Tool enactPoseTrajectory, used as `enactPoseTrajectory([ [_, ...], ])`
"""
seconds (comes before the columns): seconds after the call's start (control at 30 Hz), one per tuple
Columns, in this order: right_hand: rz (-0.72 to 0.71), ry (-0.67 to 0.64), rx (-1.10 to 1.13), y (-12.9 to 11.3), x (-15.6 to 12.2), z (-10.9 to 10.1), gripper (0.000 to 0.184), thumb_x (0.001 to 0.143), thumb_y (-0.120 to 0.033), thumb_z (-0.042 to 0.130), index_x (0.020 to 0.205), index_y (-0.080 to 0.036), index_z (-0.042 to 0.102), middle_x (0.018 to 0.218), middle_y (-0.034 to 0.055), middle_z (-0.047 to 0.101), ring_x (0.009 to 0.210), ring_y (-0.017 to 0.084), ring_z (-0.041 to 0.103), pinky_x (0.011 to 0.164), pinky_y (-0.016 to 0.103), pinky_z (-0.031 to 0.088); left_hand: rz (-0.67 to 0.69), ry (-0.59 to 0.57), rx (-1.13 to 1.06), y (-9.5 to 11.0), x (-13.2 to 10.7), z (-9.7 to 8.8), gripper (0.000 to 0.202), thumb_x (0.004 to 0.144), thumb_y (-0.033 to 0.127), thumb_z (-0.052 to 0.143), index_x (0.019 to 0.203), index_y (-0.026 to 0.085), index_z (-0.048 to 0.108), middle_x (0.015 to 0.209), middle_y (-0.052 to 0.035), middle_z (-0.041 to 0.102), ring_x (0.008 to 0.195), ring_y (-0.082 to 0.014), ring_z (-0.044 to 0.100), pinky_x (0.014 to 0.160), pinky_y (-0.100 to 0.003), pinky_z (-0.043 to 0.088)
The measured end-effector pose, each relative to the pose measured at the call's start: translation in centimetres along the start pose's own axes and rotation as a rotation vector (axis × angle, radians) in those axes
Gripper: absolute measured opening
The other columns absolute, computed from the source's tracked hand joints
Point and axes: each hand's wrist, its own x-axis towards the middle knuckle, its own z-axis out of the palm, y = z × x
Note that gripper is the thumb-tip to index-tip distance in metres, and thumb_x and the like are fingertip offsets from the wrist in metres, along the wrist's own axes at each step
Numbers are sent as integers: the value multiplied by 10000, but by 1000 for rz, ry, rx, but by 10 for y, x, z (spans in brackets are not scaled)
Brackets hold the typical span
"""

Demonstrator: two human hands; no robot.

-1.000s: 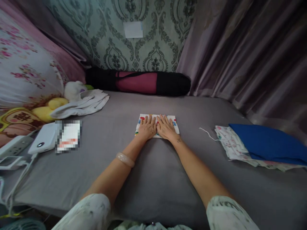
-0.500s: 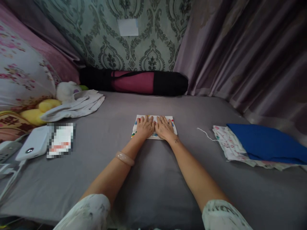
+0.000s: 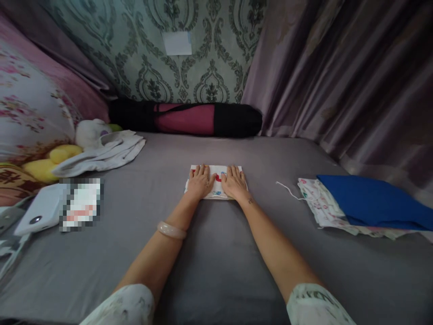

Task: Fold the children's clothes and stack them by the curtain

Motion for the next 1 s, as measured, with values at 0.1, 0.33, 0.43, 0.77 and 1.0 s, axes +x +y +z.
enactPoseTrajectory([
  [0.1, -20, 39, -15, 7, 1, -4, 599, 978, -370, 209, 1450, -20, 327, 1541, 184, 261, 1435, 286, 178, 1151, 490, 99, -3, 73, 18, -6, 0, -4, 608, 971, 491, 188, 1425, 144, 396, 1503, -155, 366, 1417, -306, 262, 1149, -522, 154],
  [0.33, 14, -2, -25, 17, 1, 1, 595, 979, -371, 210, 1450, -27, 328, 1534, 189, 275, 1426, 295, 208, 1145, 495, 128, -42, -33, -9, -16, 0, 1, 640, 966, 491, 193, 1441, 94, 355, 1492, -197, 363, 1401, -330, 290, 1129, -537, 202],
  [0.43, 19, -2, -17, 18, 1, 3, 589, 979, -370, 212, 1454, -39, 324, 1537, 185, 271, 1426, 292, 207, 1143, 496, 134, -58, -59, -21, -15, 0, 0, 650, 966, 500, 177, 1449, 98, 343, 1512, -189, 331, 1415, -323, 261, 1134, -542, 188],
  [0.77, 20, -23, 7, 19, 1, -7, 610, 980, -371, 171, 1463, -23, 304, 1547, 174, 252, 1435, 279, 184, 1153, 488, 112, -103, 14, -39, -23, -1, -7, 621, 965, 475, 188, 1423, 110, 395, 1499, -187, 355, 1411, -318, 276, 1135, -545, 188],
  [1.0, 25, -48, -31, 23, -1, -2, 614, 984, -390, 161, 1474, -41, 288, 1558, 155, 231, 1438, 260, 171, 1154, 475, 111, -147, -143, -15, -26, -4, -11, 642, 969, 464, 144, 1466, 100, 326, 1542, -145, 285, 1436, -282, 218, 1157, -507, 151],
])
